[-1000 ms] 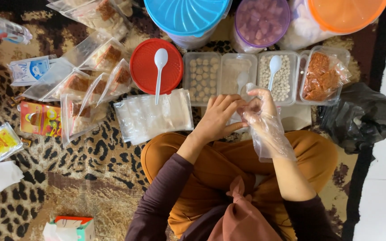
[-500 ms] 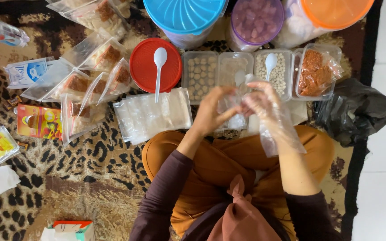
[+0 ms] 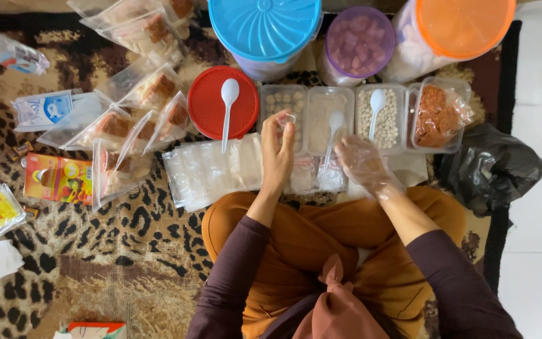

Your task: The person, wearing gloves, uses a small spoon to portion ingredients including small white pellets and other items from containers into small plastic bags, then seals the bags by hand.

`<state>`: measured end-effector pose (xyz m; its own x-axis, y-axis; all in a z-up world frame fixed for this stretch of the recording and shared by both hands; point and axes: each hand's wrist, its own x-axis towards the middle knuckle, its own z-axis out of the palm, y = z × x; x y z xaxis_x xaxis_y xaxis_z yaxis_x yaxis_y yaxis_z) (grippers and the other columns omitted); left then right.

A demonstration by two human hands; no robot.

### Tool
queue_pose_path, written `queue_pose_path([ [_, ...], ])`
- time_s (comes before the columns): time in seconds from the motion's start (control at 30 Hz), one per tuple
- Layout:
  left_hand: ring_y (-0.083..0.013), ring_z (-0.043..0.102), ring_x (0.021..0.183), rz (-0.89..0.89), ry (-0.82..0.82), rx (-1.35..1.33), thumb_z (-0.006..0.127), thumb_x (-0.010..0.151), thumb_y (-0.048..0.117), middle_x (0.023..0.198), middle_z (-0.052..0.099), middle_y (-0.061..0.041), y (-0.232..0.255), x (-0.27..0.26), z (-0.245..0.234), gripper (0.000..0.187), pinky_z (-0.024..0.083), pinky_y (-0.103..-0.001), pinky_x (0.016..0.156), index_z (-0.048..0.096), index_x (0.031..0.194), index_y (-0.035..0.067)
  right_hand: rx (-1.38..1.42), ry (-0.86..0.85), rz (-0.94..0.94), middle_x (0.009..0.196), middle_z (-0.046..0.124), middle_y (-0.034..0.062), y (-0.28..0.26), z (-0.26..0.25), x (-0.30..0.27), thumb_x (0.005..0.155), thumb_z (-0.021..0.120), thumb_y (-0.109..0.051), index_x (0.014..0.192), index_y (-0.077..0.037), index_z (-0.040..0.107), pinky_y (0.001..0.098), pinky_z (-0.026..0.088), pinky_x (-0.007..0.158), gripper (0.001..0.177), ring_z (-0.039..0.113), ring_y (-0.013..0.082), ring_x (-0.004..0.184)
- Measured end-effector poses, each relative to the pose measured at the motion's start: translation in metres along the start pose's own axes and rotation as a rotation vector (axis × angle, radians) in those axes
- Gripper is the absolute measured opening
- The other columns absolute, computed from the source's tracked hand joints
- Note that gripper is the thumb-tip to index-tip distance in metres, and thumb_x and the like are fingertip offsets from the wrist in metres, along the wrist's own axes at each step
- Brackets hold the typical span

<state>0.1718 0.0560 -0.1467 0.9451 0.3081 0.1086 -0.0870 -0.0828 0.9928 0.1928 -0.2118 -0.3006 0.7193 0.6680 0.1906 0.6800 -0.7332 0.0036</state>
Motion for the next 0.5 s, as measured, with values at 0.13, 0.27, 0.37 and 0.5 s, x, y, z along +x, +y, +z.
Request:
queue_pose_path([
  [0.13,-0.0283,0.054,0.11,0.018,0.043,0.107,0.06,0.105,0.031,0.123,0.056,-0.01,-0.011,-0.001,-0.001,0.03,0.049,-0.041,0.091,0.062,0.128,0.012,-0.792,-0.155,-0.177,0.099,0.048,0.0027,-0.021,-0.067,0.012,0.092,0.056,-0.023,0.103,-0.015,0.055,0.0386,0.039,0.088,0.013,0.05,0.0233,0.097],
  [0.27,-0.0197,0.051,0.1,-0.016,0.075,0.111,0.07,0.099,0.029,0.111,0.052,-0.006,-0.02,-0.001,-0.004,0.036,0.045,-0.033,0.086,0.063,0.13,0.013,-2.765,0.021,-0.47,0.092,0.041,0.0035,0.01,-0.06,0.008,0.101,0.047,-0.013,0.096,-0.008,0.053,0.0364,0.037,0.085,0.009,0.043,0.0255,0.09],
  [0.37,-0.0161,0.047,0.096,-0.036,0.067,0.088,0.073,0.097,0.031,0.107,0.05,-0.005,-0.019,0.001,-0.004,0.04,0.044,-0.031,0.085,0.063,0.132,0.013,-1.692,-0.041,-0.412,0.09,0.049,0.0037,0.024,-0.075,-0.009,0.099,0.047,-0.011,0.095,-0.011,0.056,0.0375,0.042,0.084,0.01,0.05,0.0245,0.091],
  [0.5,-0.017,0.05,0.098,-0.044,0.041,0.078,0.076,0.094,0.033,0.115,0.053,-0.006,-0.005,-0.001,-0.004,0.042,0.047,-0.032,0.086,0.065,0.13,0.014,-0.092,-0.053,-0.215,0.088,0.06,0.004,0.025,-0.128,-0.016,0.097,0.049,-0.01,0.093,-0.016,0.062,0.0393,0.05,0.082,0.015,0.059,0.0231,0.091],
])
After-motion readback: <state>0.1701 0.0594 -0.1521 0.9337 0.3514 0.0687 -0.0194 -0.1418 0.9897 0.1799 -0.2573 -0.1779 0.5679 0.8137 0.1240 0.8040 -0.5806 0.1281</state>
